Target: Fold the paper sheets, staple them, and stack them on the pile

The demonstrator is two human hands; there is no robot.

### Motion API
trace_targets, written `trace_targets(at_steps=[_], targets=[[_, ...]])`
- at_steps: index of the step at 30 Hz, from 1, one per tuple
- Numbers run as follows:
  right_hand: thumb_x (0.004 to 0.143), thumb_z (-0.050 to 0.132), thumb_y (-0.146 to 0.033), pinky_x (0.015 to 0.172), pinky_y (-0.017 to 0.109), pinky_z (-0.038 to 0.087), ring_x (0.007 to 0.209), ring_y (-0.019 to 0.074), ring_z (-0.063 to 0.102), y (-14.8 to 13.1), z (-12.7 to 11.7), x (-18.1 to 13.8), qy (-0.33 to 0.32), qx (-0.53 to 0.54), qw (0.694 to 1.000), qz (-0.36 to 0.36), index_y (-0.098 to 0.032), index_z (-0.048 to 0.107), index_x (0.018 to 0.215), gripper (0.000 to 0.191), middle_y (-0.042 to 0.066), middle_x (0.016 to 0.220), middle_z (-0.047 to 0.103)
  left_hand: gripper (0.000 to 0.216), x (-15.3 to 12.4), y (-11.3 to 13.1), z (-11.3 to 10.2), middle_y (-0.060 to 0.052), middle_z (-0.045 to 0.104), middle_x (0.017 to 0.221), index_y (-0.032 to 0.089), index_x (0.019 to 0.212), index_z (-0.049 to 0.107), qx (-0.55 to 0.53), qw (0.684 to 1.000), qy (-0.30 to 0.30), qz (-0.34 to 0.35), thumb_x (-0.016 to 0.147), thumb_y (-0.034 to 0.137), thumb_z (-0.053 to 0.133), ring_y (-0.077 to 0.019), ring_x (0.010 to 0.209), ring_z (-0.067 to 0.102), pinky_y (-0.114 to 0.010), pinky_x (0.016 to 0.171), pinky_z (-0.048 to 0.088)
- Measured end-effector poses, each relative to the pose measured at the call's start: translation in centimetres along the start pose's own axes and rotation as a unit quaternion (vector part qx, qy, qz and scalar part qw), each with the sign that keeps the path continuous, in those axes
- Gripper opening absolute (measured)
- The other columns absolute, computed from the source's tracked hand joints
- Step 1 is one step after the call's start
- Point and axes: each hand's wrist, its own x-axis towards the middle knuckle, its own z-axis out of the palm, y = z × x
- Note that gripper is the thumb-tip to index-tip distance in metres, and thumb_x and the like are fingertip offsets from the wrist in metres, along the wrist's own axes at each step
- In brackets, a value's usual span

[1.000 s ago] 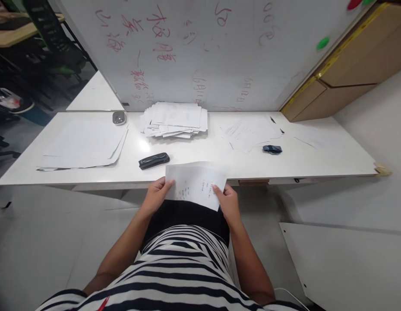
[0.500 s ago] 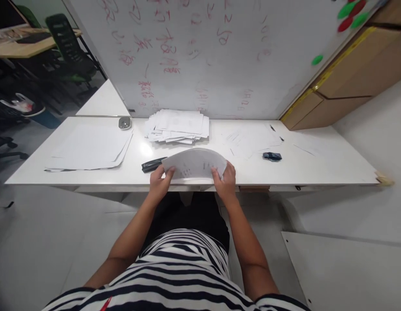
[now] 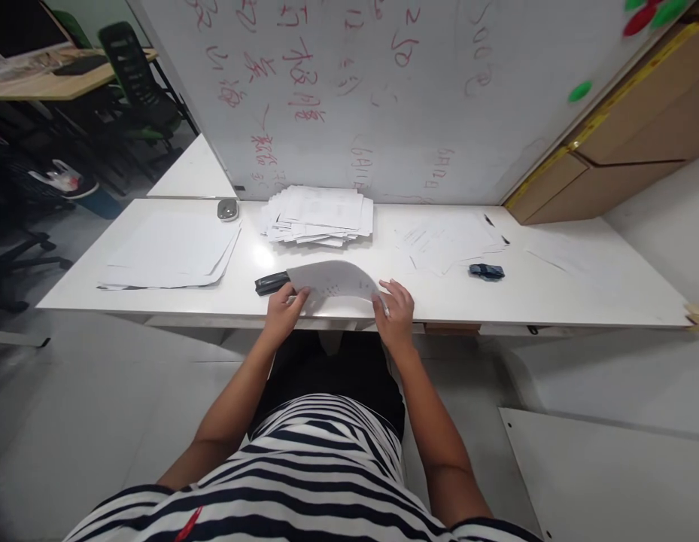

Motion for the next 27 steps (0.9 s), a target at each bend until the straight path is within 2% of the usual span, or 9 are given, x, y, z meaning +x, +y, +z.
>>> trace_targets(at_steps=[4, 6, 8, 11, 14, 17, 21, 24, 27], targets=[[0.085, 0.056, -0.049, 0.094, 0.049, 0.046, 0.104, 0.0306, 0.063, -0.1, -1.6, -1.0, -0.023, 0.043, 0.994, 0.098, -0.017, 0.071, 0.097, 0.038, 0.012, 0.1, 0.072, 0.026, 0.6, -0.2, -1.5, -0.006, 0.069, 0.096, 0.02, 0.095, 0.066, 0.055, 0.995, 0.015, 0.078, 0.089, 0.041, 0.052, -0.0195, 0.094, 0.061, -0.031, 0.087, 0.043], [0.083, 0.058, -0.052, 0.089, 0.048, 0.049, 0.099, 0.0313, 0.065, -0.4, -2.7, -1.5, -0.05, 0.077, 0.979, 0.184, -0.015, 0.071, 0.099, 0.043, 0.014, 0.099, 0.073, 0.03, 1.4, -0.8, -2.4, -0.009, 0.066, 0.11, 0.021, 0.107, 0.063, 0.131, 0.985, 0.02, 0.108, 0.087, 0.041, 0.056, -0.0237, 0.109, 0.056, -0.036, 0.097, 0.039], [0.08, 0.061, -0.054, 0.09, 0.048, 0.049, 0.1, 0.0313, 0.065, -0.7, -3.6, -2.1, -0.069, 0.117, 0.955, 0.264, -0.014, 0.071, 0.103, 0.047, 0.013, 0.104, 0.072, 0.04, 2.3, -1.8, -3.0, -0.011, 0.061, 0.123, 0.021, 0.118, 0.058, 0.229, 0.967, 0.02, 0.105, 0.084, 0.041, 0.06, -0.0292, 0.121, 0.048, -0.043, 0.104, 0.032], [0.075, 0.068, -0.054, 0.096, 0.046, 0.048, 0.107, 0.0301, 0.063, -0.9, -3.9, -3.0, -0.062, 0.209, 0.911, 0.35, -0.015, 0.07, 0.106, 0.05, 0.011, 0.113, 0.07, 0.039, 3.5, -3.3, -3.6, -0.012, 0.062, 0.116, 0.02, 0.118, 0.057, 0.317, 0.946, -0.006, 0.069, 0.086, 0.042, 0.057, -0.0314, 0.115, 0.05, -0.046, 0.099, 0.035], [0.07, 0.074, -0.051, 0.096, 0.044, 0.049, 0.107, 0.0293, 0.064, -0.8, -3.4, -3.9, -0.043, 0.292, 0.862, 0.413, -0.015, 0.071, 0.105, 0.05, 0.011, 0.114, 0.07, 0.034, 4.0, -4.5, -4.0, -0.009, 0.063, 0.104, 0.02, 0.113, 0.057, 0.305, 0.95, -0.038, 0.05, 0.088, 0.043, 0.053, -0.0268, 0.097, 0.055, -0.039, 0.083, 0.044], [0.068, 0.076, -0.05, 0.096, 0.044, 0.049, 0.105, 0.0291, 0.065, -1.0, -2.8, -4.4, -0.051, 0.326, 0.836, 0.439, -0.016, 0.071, 0.104, 0.05, 0.01, 0.113, 0.07, 0.033, 4.0, -4.8, -4.5, -0.008, 0.062, 0.104, 0.022, 0.113, 0.056, 0.271, 0.961, -0.043, 0.048, 0.087, 0.044, 0.054, -0.025, 0.095, 0.055, -0.036, 0.078, 0.045], [0.069, 0.075, -0.051, 0.096, 0.046, 0.049, 0.105, 0.0304, 0.065, -1.6, -2.4, -4.1, -0.078, 0.303, 0.844, 0.436, -0.016, 0.071, 0.104, 0.05, 0.011, 0.112, 0.071, 0.031, 3.8, -4.7, -4.9, -0.006, 0.062, 0.101, 0.023, 0.111, 0.056, 0.257, 0.961, -0.073, 0.065, 0.088, 0.043, 0.054, -0.0239, 0.092, 0.054, -0.036, 0.077, 0.044], [0.071, 0.072, -0.053, 0.096, 0.047, 0.049, 0.106, 0.0311, 0.065, -2.0, -2.4, -3.4, -0.149, 0.274, 0.855, 0.415, -0.017, 0.071, 0.106, 0.05, 0.01, 0.113, 0.071, 0.031, 3.7, -4.4, -4.8, -0.006, 0.062, 0.099, 0.023, 0.11, 0.056, 0.254, 0.96, -0.092, 0.073, 0.087, 0.043, 0.054, -0.0235, 0.091, 0.054, -0.036, 0.078, 0.044], [0.073, 0.07, -0.055, 0.094, 0.046, 0.05, 0.105, 0.031, 0.065, -2.3, -2.2, -2.7, -0.233, 0.275, 0.845, 0.395, -0.019, 0.071, 0.107, 0.049, 0.009, 0.112, 0.071, 0.03, 3.6, -4.1, -4.5, -0.007, 0.062, 0.106, 0.022, 0.109, 0.056, 0.242, 0.957, -0.125, 0.096, 0.086, 0.042, 0.056, -0.024, 0.098, 0.054, -0.037, 0.085, 0.044]])
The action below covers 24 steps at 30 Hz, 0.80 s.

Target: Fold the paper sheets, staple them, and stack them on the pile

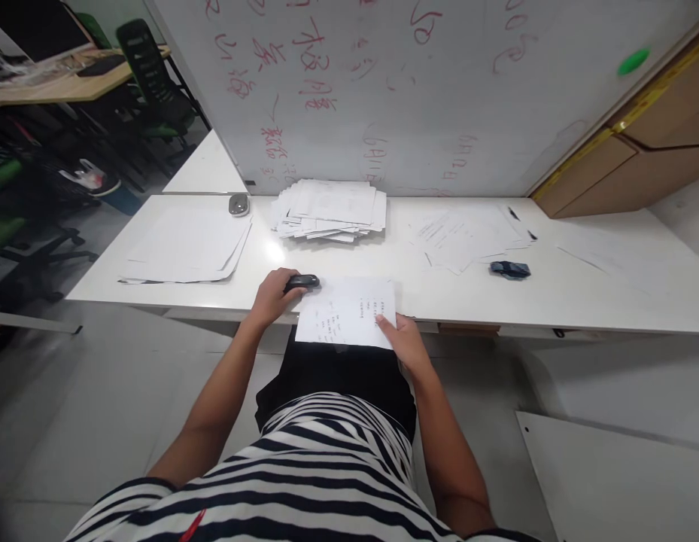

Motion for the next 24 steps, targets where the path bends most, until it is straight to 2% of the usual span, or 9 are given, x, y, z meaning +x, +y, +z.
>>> trace_targets(at_steps=[4, 8, 10, 12, 14, 16, 21, 24], targets=[[0.072, 0.07, -0.057, 0.091, 0.046, 0.051, 0.103, 0.032, 0.066, -0.2, 0.8, 0.3, -0.038, -0.014, 0.999, 0.015, -0.018, 0.071, 0.105, 0.051, 0.01, 0.109, 0.072, 0.033, 0.0, 0.6, -0.8, -0.008, 0.06, 0.119, 0.022, 0.113, 0.055, -0.012, 0.998, -0.044, 0.049, 0.087, 0.042, 0.054, -0.025, 0.113, 0.052, -0.04, 0.097, 0.04], [0.072, 0.07, -0.055, 0.094, 0.045, 0.05, 0.105, 0.0309, 0.066, 0.5, 1.8, 0.1, -0.02, 0.02, 1.0, 0.01, -0.018, 0.071, 0.105, 0.05, 0.01, 0.111, 0.071, 0.042, 0.9, 1.8, -3.5, -0.006, 0.061, 0.122, 0.024, 0.121, 0.052, -0.002, 0.996, -0.086, 0.033, 0.089, 0.051, 0.047, -0.0239, 0.113, 0.055, -0.046, 0.105, 0.031], [0.072, 0.071, -0.055, 0.094, 0.044, 0.05, 0.103, 0.0303, 0.066, 0.8, 2.1, -0.2, -0.019, 0.04, 0.999, 0.016, -0.018, 0.07, 0.105, 0.049, 0.009, 0.11, 0.072, 0.043, 2.0, 2.9, -4.8, -0.005, 0.063, 0.119, 0.025, 0.119, 0.054, -0.003, 0.998, -0.063, 0.017, 0.091, 0.055, 0.04, -0.0226, 0.108, 0.057, -0.042, 0.099, 0.036], [0.072, 0.071, -0.054, 0.092, 0.044, 0.051, 0.102, 0.0298, 0.067, 1.1, 2.3, -0.4, -0.024, 0.058, 0.998, 0.026, -0.018, 0.07, 0.105, 0.048, 0.009, 0.109, 0.072, 0.044, 3.4, 4.2, -5.3, -0.005, 0.066, 0.103, 0.022, 0.104, 0.058, 0.001, 0.999, -0.034, -0.002, 0.092, 0.057, 0.034, -0.0203, 0.091, 0.059, -0.035, 0.08, 0.043], [0.072, 0.072, -0.054, 0.091, 0.043, 0.051, 0.101, 0.0296, 0.067, 1.2, 2.4, -0.6, -0.021, 0.072, 0.997, 0.029, -0.018, 0.07, 0.104, 0.048, 0.009, 0.109, 0.072, 0.047, 5.0, 5.3, -4.9, -0.004, 0.064, 0.08, 0.02, 0.084, 0.058, 0.017, 0.999, -0.028, -0.017, 0.093, 0.057, 0.03, -0.0176, 0.071, 0.056, -0.031, 0.063, 0.039], [0.071, 0.072, -0.053, 0.091, 0.042, 0.051, 0.101, 0.0294, 0.067, 1.3, 2.5, -0.6, -0.017, 0.085, 0.996, 0.03, -0.018, 0.07, 0.105, 0.048, 0.009, 0.109, 0.072, 0.049, 6.4, 5.9, -3.6, -0.003, 0.056, 0.064, 0.02, 0.07, 0.052, 0.036, 0.998, -0.046, -0.019, 0.093, 0.057, 0.028, -0.0158, 0.058, 0.048, -0.03, 0.055, 0.032], [0.071, 0.073, -0.052, 0.093, 0.044, 0.05, 0.101, 0.0295, 0.067, 2.1, 2.8, -0.8, -0.011, 0.105, 0.994, 0.039, -0.018, 0.07, 0.106, 0.049, 0.009, 0.11, 0.072, 0.047, 8.0, 5.4, 0.2, -0.004, 0.051, 0.059, 0.02, 0.06, 0.043, 0.037, 0.985, -0.164, -0.036, 0.093, 0.05, 0.03, -0.0163, 0.055, 0.045, -0.03, 0.055, 0.031], [0.072, 0.072, -0.053, 0.095, 0.044, 0.049, 0.103, 0.0293, 0.066, 2.6, 3.2, -1.1, -0.003, 0.102, 0.994, 0.033, -0.019, 0.07, 0.107, 0.048, 0.009, 0.111, 0.071, 0.042, 8.2, 5.1, 1.5, -0.005, 0.052, 0.059, 0.019, 0.059, 0.043, 0.089, 0.977, -0.183, -0.058, 0.092, 0.042, 0.033, -0.0175, 0.056, 0.047, -0.031, 0.058, 0.032]])
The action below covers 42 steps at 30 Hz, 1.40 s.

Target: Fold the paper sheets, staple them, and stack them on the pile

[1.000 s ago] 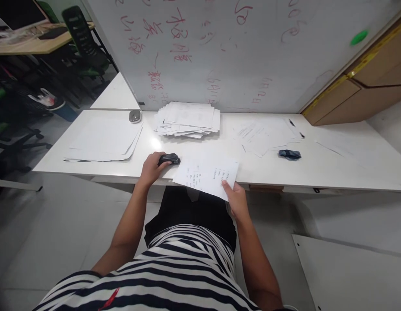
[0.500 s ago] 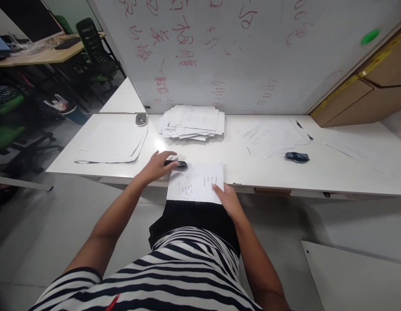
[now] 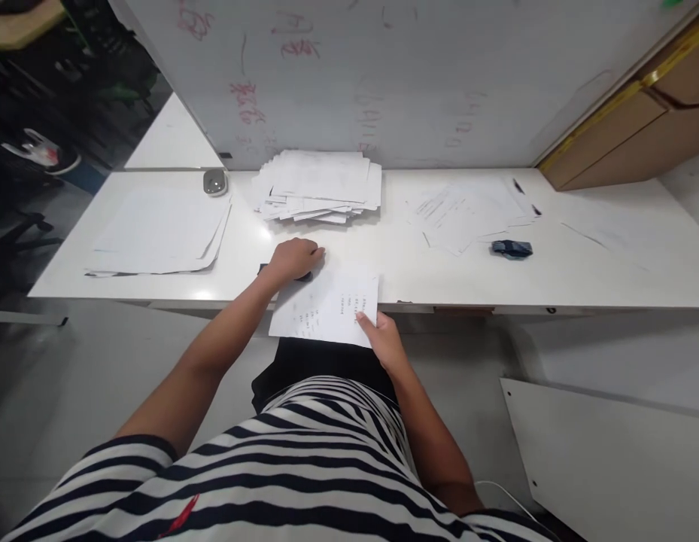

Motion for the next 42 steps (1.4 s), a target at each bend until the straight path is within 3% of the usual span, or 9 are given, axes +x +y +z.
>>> trace_targets(at_steps=[5, 8, 12, 15, 20, 23, 29, 36, 42], targets=[[0.073, 0.071, -0.054, 0.094, 0.043, 0.05, 0.104, 0.0298, 0.066, 0.1, 0.6, -0.7, 0.0, -0.013, 1.0, 0.004, -0.018, 0.071, 0.106, 0.049, 0.009, 0.113, 0.07, 0.039, 0.1, 0.3, 0.4, -0.005, 0.051, 0.057, 0.019, 0.057, 0.042, 0.015, 1.0, 0.015, -0.002, 0.091, 0.038, 0.035, -0.0171, 0.054, 0.046, -0.031, 0.057, 0.031], [0.073, 0.07, -0.054, 0.093, 0.042, 0.051, 0.106, 0.0295, 0.065, -0.1, 0.8, -0.9, -0.012, -0.009, 1.0, 0.007, -0.018, 0.07, 0.107, 0.049, 0.009, 0.114, 0.07, 0.043, -0.3, 0.1, -0.2, -0.002, 0.047, 0.053, 0.02, 0.056, 0.039, -0.043, 0.997, 0.048, 0.033, 0.091, 0.044, 0.037, -0.0157, 0.052, 0.043, -0.031, 0.056, 0.031], [0.071, 0.071, -0.054, 0.094, 0.043, 0.05, 0.106, 0.0305, 0.065, -0.4, 0.5, -0.8, 0.001, -0.02, 1.0, 0.001, -0.017, 0.07, 0.105, 0.049, 0.009, 0.112, 0.071, 0.047, -1.9, -1.0, -1.6, -0.001, 0.05, 0.06, 0.021, 0.063, 0.043, -0.209, 0.954, 0.196, 0.082, 0.095, 0.052, 0.029, -0.015, 0.06, 0.049, -0.03, 0.059, 0.038], [0.072, 0.071, -0.054, 0.093, 0.045, 0.05, 0.105, 0.0313, 0.066, -1.0, -0.2, -0.5, 0.012, -0.035, 0.999, -0.005, -0.017, 0.071, 0.104, 0.049, 0.009, 0.111, 0.071, 0.047, -3.8, -2.7, -1.8, -0.002, 0.057, 0.07, 0.021, 0.072, 0.05, -0.225, 0.938, 0.255, 0.071, 0.097, 0.051, 0.023, -0.0153, 0.07, 0.054, -0.03, 0.067, 0.042], [0.073, 0.069, -0.054, 0.09, 0.046, 0.051, 0.101, 0.0331, 0.067, -3.2, -2.7, 0.1, 0.06, -0.131, 0.989, -0.028, -0.018, 0.072, 0.103, 0.047, 0.01, 0.108, 0.072, 0.04, -5.6, -5.4, 0.6, -0.004, 0.062, 0.079, 0.022, 0.077, 0.057, -0.092, 0.976, 0.191, 0.053, 0.095, 0.048, 0.032, -0.0202, 0.08, 0.055, -0.034, 0.073, 0.041], [0.073, 0.068, -0.054, 0.092, 0.047, 0.049, 0.102, 0.0338, 0.066, -4.8, -4.6, 0.1, 0.119, -0.181, 0.974, -0.072, -0.017, 0.073, 0.101, 0.046, 0.009, 0.106, 0.073, 0.038, -5.6, -6.0, 2.0, -0.004, 0.062, 0.084, 0.022, 0.082, 0.059, -0.095, 0.972, 0.211, 0.027, 0.095, 0.048, 0.034, -0.0202, 0.084, 0.053, -0.034, 0.074, 0.04], [0.075, 0.066, -0.054, 0.096, 0.046, 0.047, 0.108, 0.0313, 0.063, -5.2, -6.3, 0.1, 0.246, -0.142, 0.948, -0.145, -0.017, 0.07, 0.107, 0.049, 0.011, 0.113, 0.07, 0.044, -5.4, -6.1, 2.5, -0.005, 0.061, 0.082, 0.023, 0.079, 0.064, -0.082, 0.971, 0.22, 0.037, 0.095, 0.049, 0.033, -0.0201, 0.084, 0.052, -0.034, 0.074, 0.039], [0.075, 0.066, -0.05, 0.101, 0.043, 0.045, 0.113, 0.0274, 0.061, -4.5, -4.8, 1.5, 0.23, -0.083, 0.955, -0.169, -0.016, 0.067, 0.11, 0.049, 0.011, 0.117, 0.068, 0.043, -5.5, -6.7, 2.3, -0.006, 0.062, 0.094, 0.023, 0.095, 0.064, -0.057, 0.978, 0.175, 0.097, 0.075, 0.061, 0.062, -0.023, 0.087, 0.051, -0.036, 0.075, 0.04], [0.079, 0.06, -0.052, 0.098, 0.043, 0.047, 0.112, 0.0279, 0.061, -8.9, -1.3, 6.2, 0.166, -0.089, 0.956, -0.224, -0.014, 0.063, 0.118, 0.055, 0.012, 0.119, 0.067, 0.042, -5.3, -7.0, 2.0, -0.006, 0.06, 0.093, 0.022, 0.094, 0.061, -0.056, 0.981, 0.148, 0.116, 0.074, 0.059, 0.066, -0.0225, 0.086, 0.052, -0.034, 0.072, 0.041]])
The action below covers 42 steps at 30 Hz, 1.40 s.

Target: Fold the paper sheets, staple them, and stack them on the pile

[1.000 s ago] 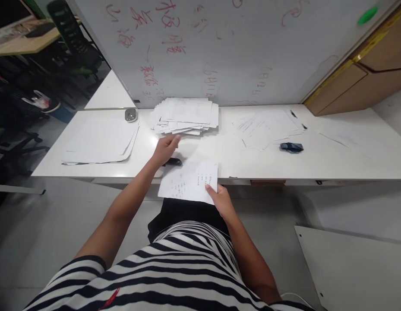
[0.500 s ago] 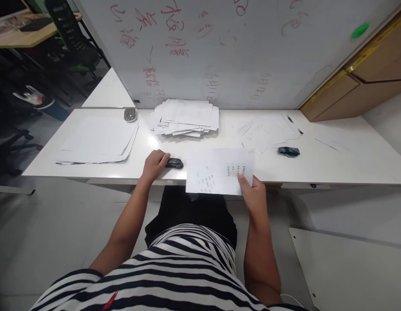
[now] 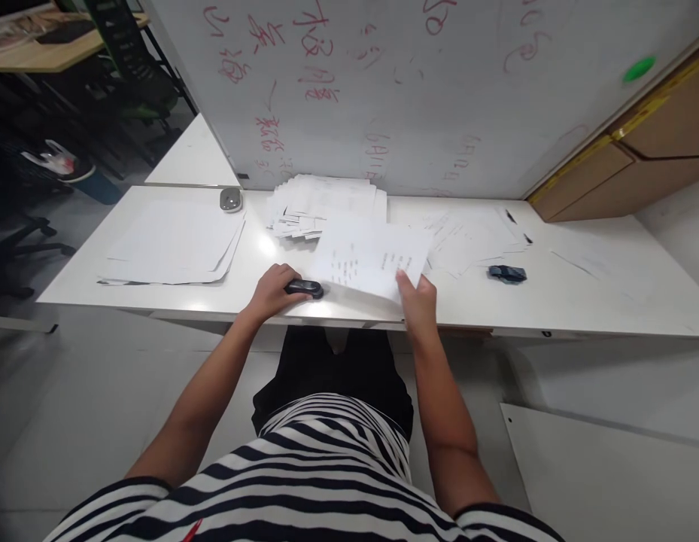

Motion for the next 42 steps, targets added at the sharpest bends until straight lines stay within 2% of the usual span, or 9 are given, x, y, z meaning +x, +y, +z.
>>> trace_targets(at_steps=[5, 8, 11, 14, 18, 24, 27, 34, 42], targets=[[0.088, 0.046, -0.043, 0.097, 0.043, 0.046, 0.112, 0.0265, 0.059, -3.2, 7.5, 9.0, -0.056, -0.09, 0.989, -0.105, -0.013, 0.054, 0.124, 0.048, 0.013, 0.123, 0.063, 0.041, 0.1, 0.1, 0.1, -0.005, 0.06, 0.09, 0.021, 0.091, 0.06, -0.003, 1.0, 0.019, 0.002, 0.073, 0.058, 0.067, -0.0208, 0.083, 0.052, -0.033, 0.07, 0.041], [0.089, 0.044, -0.035, 0.1, 0.051, 0.04, 0.118, 0.0301, 0.053, -3.8, 11.4, 13.0, -0.027, -0.221, 0.972, -0.081, -0.015, 0.042, 0.135, 0.051, 0.016, 0.13, 0.057, 0.041, 0.0, 0.1, 0.1, -0.005, 0.06, 0.09, 0.021, 0.091, 0.06, 0.002, 1.0, 0.027, 0.004, 0.074, 0.058, 0.066, -0.0207, 0.083, 0.052, -0.033, 0.071, 0.041], [0.085, 0.051, -0.034, 0.102, 0.058, 0.033, 0.132, 0.0349, 0.037, -3.0, 12.5, 14.1, 0.004, -0.332, 0.94, -0.073, -0.017, 0.024, 0.145, 0.068, 0.019, 0.147, 0.036, 0.04, 0.0, 0.0, 0.2, -0.005, 0.061, 0.091, 0.021, 0.091, 0.06, 0.011, 0.999, 0.031, -0.003, 0.075, 0.058, 0.065, -0.0212, 0.083, 0.053, -0.033, 0.071, 0.041], [0.088, 0.044, -0.037, 0.107, 0.057, 0.026, 0.14, 0.0308, 0.023, -1.1, 10.3, 13.0, 0.042, -0.395, 0.909, -0.125, -0.02, 0.019, 0.146, 0.065, 0.017, 0.155, 0.02, 0.041, 0.0, -0.2, 0.3, -0.006, 0.061, 0.091, 0.022, 0.091, 0.061, 0.017, 0.999, 0.028, -0.005, 0.074, 0.059, 0.065, -0.022, 0.084, 0.053, -0.034, 0.07, 0.041], [0.09, 0.039, -0.039, 0.111, 0.058, 0.015, 0.144, 0.0269, 0.013, 1.9, 4.1, 11.6, 0.056, -0.451, 0.877, -0.154, -0.023, 0.026, 0.143, 0.057, 0.013, 0.156, 0.019, 0.041, 0.2, -0.4, 0.4, -0.006, 0.062, 0.091, 0.023, 0.091, 0.061, 0.024, 0.999, 0.027, -0.002, 0.074, 0.06, 0.065, -0.0227, 0.084, 0.053, -0.034, 0.07, 0.041], [0.079, 0.053, -0.058, 0.11, 0.062, 0.01, 0.144, 0.0348, 0.011, 4.9, -4.1, 13.7, -0.001, -0.47, 0.882, 0.005, -0.017, 0.036, 0.141, 0.076, 0.018, 0.156, 0.02, 0.037, 0.4, -0.2, 0.3, -0.006, 0.062, 0.09, 0.023, 0.088, 0.061, 0.037, 0.999, 0.027, -0.002, 0.074, 0.057, 0.066, -0.0234, 0.085, 0.054, -0.034, 0.069, 0.042], [0.079, 0.049, -0.065, 0.112, 0.058, 0.008, 0.144, 0.0336, 0.014, 5.6, -5.1, 14.4, -0.02, -0.477, 0.879, 0.022, -0.016, 0.039, 0.141, 0.079, 0.017, 0.156, 0.021, 0.038, 0.4, -0.1, 0.3, -0.006, 0.062, 0.091, 0.024, 0.088, 0.061, 0.038, 0.999, 0.029, -0.007, 0.073, 0.057, 0.067, -0.0243, 0.086, 0.054, -0.035, 0.069, 0.042], [0.088, 0.045, -0.054, 0.107, 0.056, 0.022, 0.134, 0.0336, 0.035, 5.9, -4.3, 13.9, 0.046, -0.485, 0.872, -0.049, -0.017, 0.054, 0.13, 0.057, 0.016, 0.146, 0.042, 0.037, 0.3, 0.1, 0.4, -0.006, 0.062, 0.09, 0.022, 0.09, 0.061, 0.044, 0.998, 0.032, -0.008, 0.074, 0.056, 0.066, -0.0233, 0.084, 0.053, -0.033, 0.069, 0.041], [0.093, 0.041, -0.04, 0.088, 0.046, 0.038, 0.096, 0.0307, 0.061, 5.3, -4.7, 14.1, 0.134, -0.478, 0.867, -0.039, -0.013, 0.059, 0.119, 0.041, 0.019, 0.099, 0.069, 0.038, 0.4, 0.0, 0.7, -0.006, 0.062, 0.089, 0.021, 0.09, 0.062, 0.065, 0.997, 0.045, -0.02, 0.073, 0.054, 0.068, -0.0226, 0.085, 0.053, -0.032, 0.068, 0.041]])
